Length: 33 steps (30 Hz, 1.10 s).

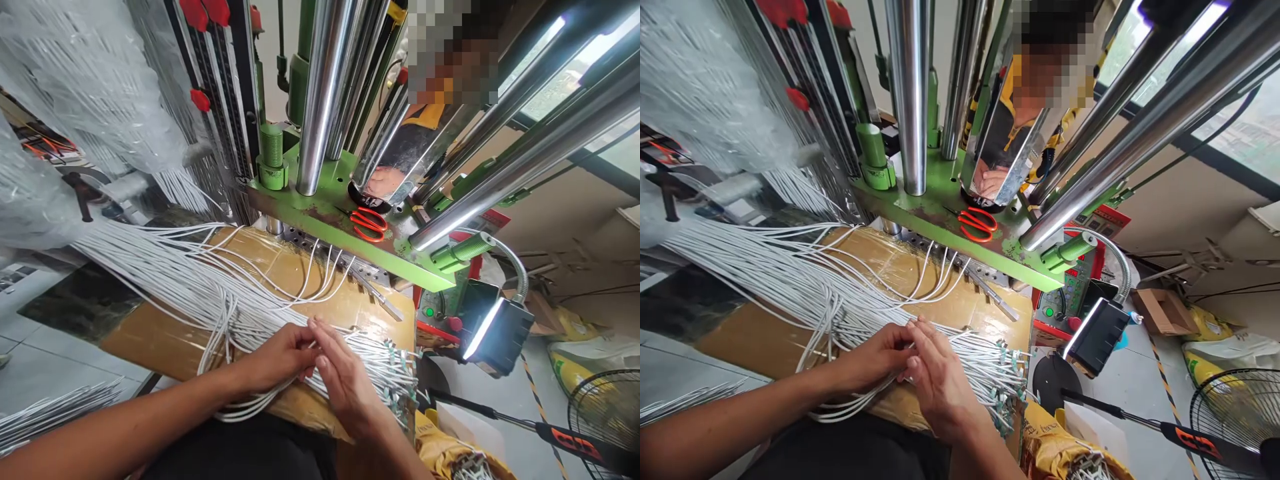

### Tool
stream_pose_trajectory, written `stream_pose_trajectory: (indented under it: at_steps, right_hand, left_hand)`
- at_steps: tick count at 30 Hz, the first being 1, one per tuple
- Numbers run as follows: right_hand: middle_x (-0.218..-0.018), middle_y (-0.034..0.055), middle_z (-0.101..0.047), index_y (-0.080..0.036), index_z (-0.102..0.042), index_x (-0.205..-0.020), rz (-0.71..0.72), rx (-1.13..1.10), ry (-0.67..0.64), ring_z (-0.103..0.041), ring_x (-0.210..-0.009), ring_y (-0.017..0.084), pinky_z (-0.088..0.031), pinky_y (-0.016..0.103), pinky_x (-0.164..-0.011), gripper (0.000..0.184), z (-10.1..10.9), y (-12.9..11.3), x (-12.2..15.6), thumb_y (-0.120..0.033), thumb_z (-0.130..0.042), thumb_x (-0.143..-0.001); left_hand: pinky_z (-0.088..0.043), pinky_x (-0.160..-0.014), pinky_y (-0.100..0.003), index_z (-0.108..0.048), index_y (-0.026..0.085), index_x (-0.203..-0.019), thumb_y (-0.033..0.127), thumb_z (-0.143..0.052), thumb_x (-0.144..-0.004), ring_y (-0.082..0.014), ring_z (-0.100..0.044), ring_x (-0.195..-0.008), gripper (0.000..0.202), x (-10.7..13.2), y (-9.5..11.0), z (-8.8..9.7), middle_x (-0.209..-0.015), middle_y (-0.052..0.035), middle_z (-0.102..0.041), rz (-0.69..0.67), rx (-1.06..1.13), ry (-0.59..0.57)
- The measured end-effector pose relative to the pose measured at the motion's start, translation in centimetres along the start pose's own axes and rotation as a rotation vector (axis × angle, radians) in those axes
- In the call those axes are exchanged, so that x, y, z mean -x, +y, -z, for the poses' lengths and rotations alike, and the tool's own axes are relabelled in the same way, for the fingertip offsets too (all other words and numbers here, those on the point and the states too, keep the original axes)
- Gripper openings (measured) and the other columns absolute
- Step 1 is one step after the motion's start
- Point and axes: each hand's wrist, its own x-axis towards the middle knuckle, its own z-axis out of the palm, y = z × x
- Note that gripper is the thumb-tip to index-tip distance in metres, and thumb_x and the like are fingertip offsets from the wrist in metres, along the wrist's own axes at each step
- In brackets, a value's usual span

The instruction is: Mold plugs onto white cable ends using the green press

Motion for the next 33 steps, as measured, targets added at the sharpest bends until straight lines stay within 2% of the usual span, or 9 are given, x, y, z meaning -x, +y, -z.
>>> stream_pose_trajectory:
  at_steps: [3, 6, 10, 13, 18, 22, 24, 28, 33]
  right_hand:
    - [-0.141, 0.0094, -0.051, -0.024, -0.050, -0.136, -0.011, 0.185, 0.284, -0.037, -0.137, 0.024, -0.030, 0.051, -0.114, 0.042, 1.5, 1.6, -0.2, -0.036, -0.044, -0.096]
    - [-0.143, 0.0118, -0.049, -0.024, -0.044, -0.140, -0.222, -0.021, 0.406, -0.041, -0.134, 0.027, -0.035, 0.055, -0.110, 0.049, 3.0, 3.6, -0.2, -0.044, -0.041, -0.096]
    - [-0.139, 0.0102, -0.054, -0.027, -0.049, -0.137, -0.213, -0.419, 0.354, -0.051, -0.127, 0.025, -0.047, 0.048, -0.102, 0.043, 2.1, 3.3, -0.3, -0.041, -0.039, -0.098]
    - [-0.139, 0.0065, -0.054, -0.030, -0.054, -0.133, -0.189, -0.314, 0.265, -0.053, -0.125, 0.025, -0.042, 0.049, -0.107, 0.038, 2.0, 1.6, -0.2, -0.037, -0.044, -0.097]
    - [-0.138, 0.0066, -0.055, -0.032, -0.047, -0.138, -0.184, -0.321, 0.018, -0.055, -0.123, 0.025, -0.043, 0.050, -0.106, 0.042, 2.7, 0.4, -0.2, -0.032, -0.046, -0.096]
    - [-0.151, 0.0034, -0.038, -0.035, -0.039, -0.143, -0.079, -0.098, 0.034, -0.037, -0.137, 0.023, -0.041, 0.044, -0.109, 0.046, 0.3, 1.6, -0.3, -0.030, -0.040, -0.097]
    - [-0.151, 0.0050, -0.038, -0.033, -0.037, -0.144, -0.056, 0.044, 0.116, -0.039, -0.136, 0.023, -0.044, 0.045, -0.106, 0.047, 0.4, 3.7, -0.3, -0.029, -0.034, -0.098]
    - [-0.130, 0.0215, -0.055, -0.013, -0.049, -0.134, -0.100, 0.591, 0.423, -0.049, -0.123, 0.036, -0.042, 0.061, -0.097, 0.046, 5.1, 9.8, -1.0, -0.027, -0.037, -0.092]
    - [-0.107, 0.0197, -0.062, -0.007, -0.058, -0.121, -0.150, 0.784, 0.291, -0.056, -0.103, 0.031, -0.047, 0.054, -0.090, 0.041, 9.2, 13.3, -1.0, -0.017, -0.039, -0.086]
  left_hand:
    - [-0.035, -0.050, -0.022, -0.068, 0.010, -0.077, 0.043, -0.071, -0.075, -0.0086, -0.046, -0.050, 0.034, -0.1, 0.6, 0.5, -0.058, 0.0007, -0.056, 0.071, 0.042, 0.080]
    - [-0.038, -0.050, -0.022, -0.069, 0.009, -0.072, 0.042, -0.073, -0.075, -0.0071, -0.049, -0.049, 0.033, 0.1, 1.2, 0.8, -0.068, -0.0037, -0.064, 0.120, 0.079, 0.099]
    - [-0.045, -0.055, -0.024, -0.070, 0.009, -0.080, 0.043, -0.074, -0.073, -0.0101, -0.058, -0.051, 0.035, -0.1, 1.0, 0.7, -0.071, -0.0055, -0.068, 0.163, 0.157, 0.101]
    - [-0.051, -0.064, -0.029, -0.069, 0.010, -0.094, 0.041, -0.079, -0.069, -0.0151, -0.066, -0.062, 0.041, -0.4, 0.9, 0.7, -0.089, -0.0091, -0.071, 0.201, 0.302, 0.114]
    - [-0.051, -0.064, -0.032, -0.066, 0.010, -0.097, 0.044, -0.079, -0.069, -0.0179, -0.067, -0.062, 0.046, -0.5, 1.6, -0.1, -0.084, -0.0099, -0.071, 0.212, 0.410, 0.030]
    - [-0.043, -0.051, -0.025, -0.066, 0.010, -0.083, 0.048, -0.080, -0.065, -0.0126, -0.058, -0.050, 0.045, -1.0, 1.6, -1.5, -0.065, -0.0031, -0.063, 0.118, 0.478, 0.117]
    - [-0.033, -0.046, -0.021, -0.067, 0.009, -0.079, 0.045, -0.083, -0.061, -0.0062, -0.046, -0.046, 0.043, -1.0, 1.5, -1.5, -0.060, 0.0007, -0.056, 0.083, 0.487, 0.190]
    - [-0.030, -0.052, -0.020, -0.069, 0.010, -0.088, 0.036, -0.086, -0.056, -0.0047, -0.045, -0.053, 0.044, -0.2, 1.3, -0.4, -0.068, 0.0015, -0.056, 0.054, 0.417, 0.274]
    - [-0.035, -0.054, -0.021, -0.061, 0.015, -0.091, 0.038, -0.077, -0.065, -0.0070, -0.044, -0.053, 0.038, 0.3, 1.0, 0.7, -0.074, -0.0004, -0.066, 0.006, 0.187, 0.349]
